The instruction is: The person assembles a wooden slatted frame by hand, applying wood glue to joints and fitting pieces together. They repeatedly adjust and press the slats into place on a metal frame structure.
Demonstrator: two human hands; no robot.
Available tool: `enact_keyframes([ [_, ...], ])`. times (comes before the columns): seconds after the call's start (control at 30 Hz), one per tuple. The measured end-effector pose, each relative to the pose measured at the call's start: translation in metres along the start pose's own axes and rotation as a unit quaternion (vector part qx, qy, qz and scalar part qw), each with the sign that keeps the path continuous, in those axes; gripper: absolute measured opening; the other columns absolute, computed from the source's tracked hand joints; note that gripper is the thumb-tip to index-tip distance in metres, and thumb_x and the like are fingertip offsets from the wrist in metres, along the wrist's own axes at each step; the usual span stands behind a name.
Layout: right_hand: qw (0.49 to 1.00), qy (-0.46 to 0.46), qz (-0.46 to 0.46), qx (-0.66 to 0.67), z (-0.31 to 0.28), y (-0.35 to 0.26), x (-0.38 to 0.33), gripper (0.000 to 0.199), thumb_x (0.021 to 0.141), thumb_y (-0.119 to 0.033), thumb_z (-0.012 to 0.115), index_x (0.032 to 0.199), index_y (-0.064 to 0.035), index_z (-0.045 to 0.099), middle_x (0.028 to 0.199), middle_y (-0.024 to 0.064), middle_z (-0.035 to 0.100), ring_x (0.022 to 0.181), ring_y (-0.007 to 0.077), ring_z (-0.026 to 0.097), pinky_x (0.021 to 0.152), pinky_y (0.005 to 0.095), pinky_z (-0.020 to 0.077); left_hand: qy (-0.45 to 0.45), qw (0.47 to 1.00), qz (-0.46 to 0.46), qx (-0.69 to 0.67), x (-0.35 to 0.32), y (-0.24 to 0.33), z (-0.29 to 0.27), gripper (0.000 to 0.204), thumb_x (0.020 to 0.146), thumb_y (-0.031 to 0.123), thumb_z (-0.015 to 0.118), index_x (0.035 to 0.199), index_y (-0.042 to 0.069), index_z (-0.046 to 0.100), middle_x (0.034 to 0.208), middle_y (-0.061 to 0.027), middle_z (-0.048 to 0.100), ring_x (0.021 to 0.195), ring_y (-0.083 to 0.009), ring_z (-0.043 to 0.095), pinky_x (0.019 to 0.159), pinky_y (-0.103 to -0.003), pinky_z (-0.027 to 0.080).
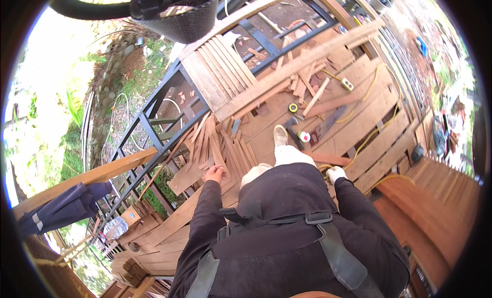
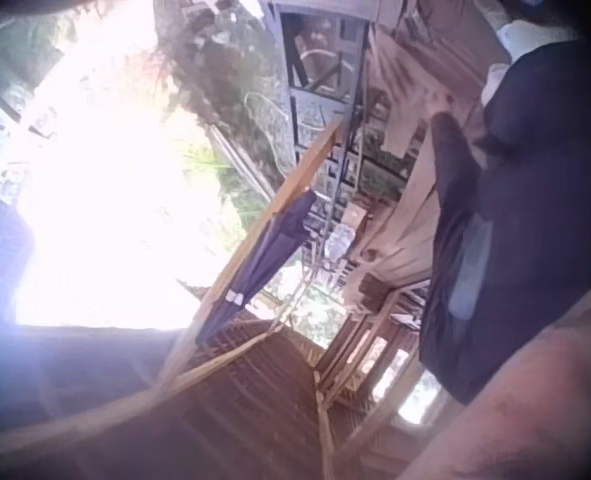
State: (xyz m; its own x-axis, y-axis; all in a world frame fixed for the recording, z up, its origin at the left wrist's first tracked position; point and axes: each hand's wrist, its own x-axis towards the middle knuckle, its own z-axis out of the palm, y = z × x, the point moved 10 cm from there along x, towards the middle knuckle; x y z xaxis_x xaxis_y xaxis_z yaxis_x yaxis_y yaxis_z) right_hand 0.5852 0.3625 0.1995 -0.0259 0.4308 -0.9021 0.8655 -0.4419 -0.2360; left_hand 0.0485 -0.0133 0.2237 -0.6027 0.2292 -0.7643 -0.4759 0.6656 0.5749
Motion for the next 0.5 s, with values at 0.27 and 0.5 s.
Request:
enact_keyframes([
  [0.27,0.967,-0.015,-0.214,0.141,0.007,-0.177,0.046,0.023,0.094,-0.014,0.066,0.113,-0.0004,0.067,0.084,0.0071,0.067,0.07,0.0159,0.063,0.064,0.0316,0.052,-0.016,0.997,-0.034,0.063,0.012,-0.023,0.008,0.027,0.097,0.02,0.063,0.118,0.003,0.069,0.087,-0.0081,0.076,0.076,-0.0183,0.075,0.062,-0.029,0.052],
  [0.5,0.965,0.11,-0.236,-0.027,0.067,-0.221,-0.014,0.026,0.094,-0.023,0.07,0.11,-0.0026,0.07,0.095,0.016,0.074,0.088,0.0289,0.072,0.081,0.0394,0.0563,-0.034,0.95,0.038,0.307,0.077,-0.045,-0.03,0.028,0.094,0.017,0.068,0.115,-0.001,0.072,0.088,-0.0106,0.076,0.073,-0.0191,0.074,0.068,-0.032,0.058],
])
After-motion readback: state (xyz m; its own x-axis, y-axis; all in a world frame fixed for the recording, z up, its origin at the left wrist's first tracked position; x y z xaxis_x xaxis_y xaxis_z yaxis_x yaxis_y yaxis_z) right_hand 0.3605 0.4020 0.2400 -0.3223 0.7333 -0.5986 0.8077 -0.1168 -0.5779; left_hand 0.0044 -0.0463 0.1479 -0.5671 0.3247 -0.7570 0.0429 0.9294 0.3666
